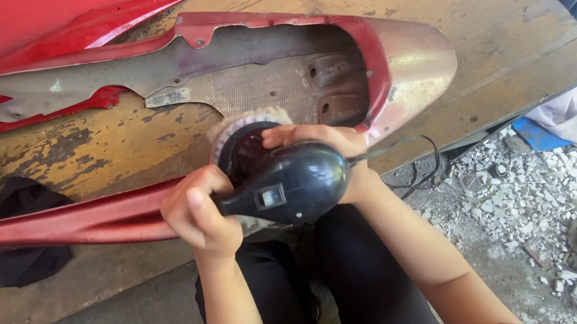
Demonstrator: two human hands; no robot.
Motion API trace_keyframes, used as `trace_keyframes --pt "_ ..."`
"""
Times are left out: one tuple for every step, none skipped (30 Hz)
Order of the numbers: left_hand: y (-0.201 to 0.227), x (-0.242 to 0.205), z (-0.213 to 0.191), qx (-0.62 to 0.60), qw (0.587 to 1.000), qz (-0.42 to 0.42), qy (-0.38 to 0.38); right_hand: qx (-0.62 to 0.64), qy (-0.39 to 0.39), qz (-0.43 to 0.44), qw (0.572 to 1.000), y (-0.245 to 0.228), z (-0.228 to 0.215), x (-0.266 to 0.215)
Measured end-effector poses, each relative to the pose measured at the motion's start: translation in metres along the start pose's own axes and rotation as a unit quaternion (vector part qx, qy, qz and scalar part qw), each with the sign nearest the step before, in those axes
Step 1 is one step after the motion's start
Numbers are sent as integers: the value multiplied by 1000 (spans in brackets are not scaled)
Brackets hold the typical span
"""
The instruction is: The person uses a handheld electric polisher with a buffing pad to smooth the surface of a red car part. They move the tool back and forth across the curved edges and flat areas of the part, which is resting on a wooden workbench.
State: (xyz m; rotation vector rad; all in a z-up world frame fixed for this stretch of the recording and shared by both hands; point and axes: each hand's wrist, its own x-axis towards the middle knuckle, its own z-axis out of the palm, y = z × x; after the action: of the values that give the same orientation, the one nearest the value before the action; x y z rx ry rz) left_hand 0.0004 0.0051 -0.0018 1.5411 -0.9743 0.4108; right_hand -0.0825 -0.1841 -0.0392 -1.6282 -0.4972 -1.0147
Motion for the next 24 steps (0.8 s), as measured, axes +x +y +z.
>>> trace_keyframes --pt "-3 -3 0 -9 1000 -2 -8 -4 -4 22 1000 0 -2 -6" --pt "-5 -6 0 -19 1000 -5 -14 -7 -10 45 999 0 -3 -11" --pt "-1 -3 3 -18 1000 -6 -13 -6 -11 46 999 -1 -6 -16" --pt "5 0 6 -30 999 19 -35 17 1 50 999 -2 -9 -20" --pt "10 3 9 -41 997 45 -57 41 13 54 998 -3 -11 -24" --pt "11 4 11 -40 997 43 -55 42 11 55 998 3 -10 -29" --pt "12 6 13 -43 996 47 -63 35 33 45 998 10 -10 -34" --pt "14 7 15 -46 995 51 -71 29 56 34 997 16 -9 -39" --pt "12 7 15 -45 995 49 -69 30 53 35 998 12 -8 -34" --pt "10 7 14 -46 997 43 -51 45 40 71 996 9 -7 -28" --pt "8 7 14 -46 998 36 -33 60 26 107 992 6 -6 -23" --pt "5 6 11 -45 998 36 -32 61 25 107 992 -1 -2 -10" --pt "3 6 9 -41 999 25 -16 54 -2 90 994 -8 2 1" --pt "0 5 7 -38 999 15 -1 47 -28 73 996 -15 5 13" --pt "-1 5 5 -37 999 14 -1 48 -28 73 996 -14 7 11" --pt "-3 5 3 -51 999 6 3 58 -31 80 995 -13 8 9" --pt "-4 4 1 -64 998 -3 7 69 -33 87 993 -13 10 6" --pt "-4 4 3 -64 998 -4 7 70 -34 88 993 -14 7 2" --pt "-3 4 4 -70 997 12 -7 33 -25 82 996 -15 5 -3" --pt "-2 4 5 -75 997 26 -21 -4 -17 76 997 -17 4 -7" --pt "1 6 6 -74 997 25 -19 -2 -19 77 997 -12 1 -14" --pt "4 9 8 -73 996 34 -43 80 26 114 990 -7 -2 -20" --pt "7 12 9 -72 994 44 -66 161 69 150 973 -2 -5 -25" --pt "4 14 9 -69 995 44 -62 164 66 150 973 5 -5 -27"
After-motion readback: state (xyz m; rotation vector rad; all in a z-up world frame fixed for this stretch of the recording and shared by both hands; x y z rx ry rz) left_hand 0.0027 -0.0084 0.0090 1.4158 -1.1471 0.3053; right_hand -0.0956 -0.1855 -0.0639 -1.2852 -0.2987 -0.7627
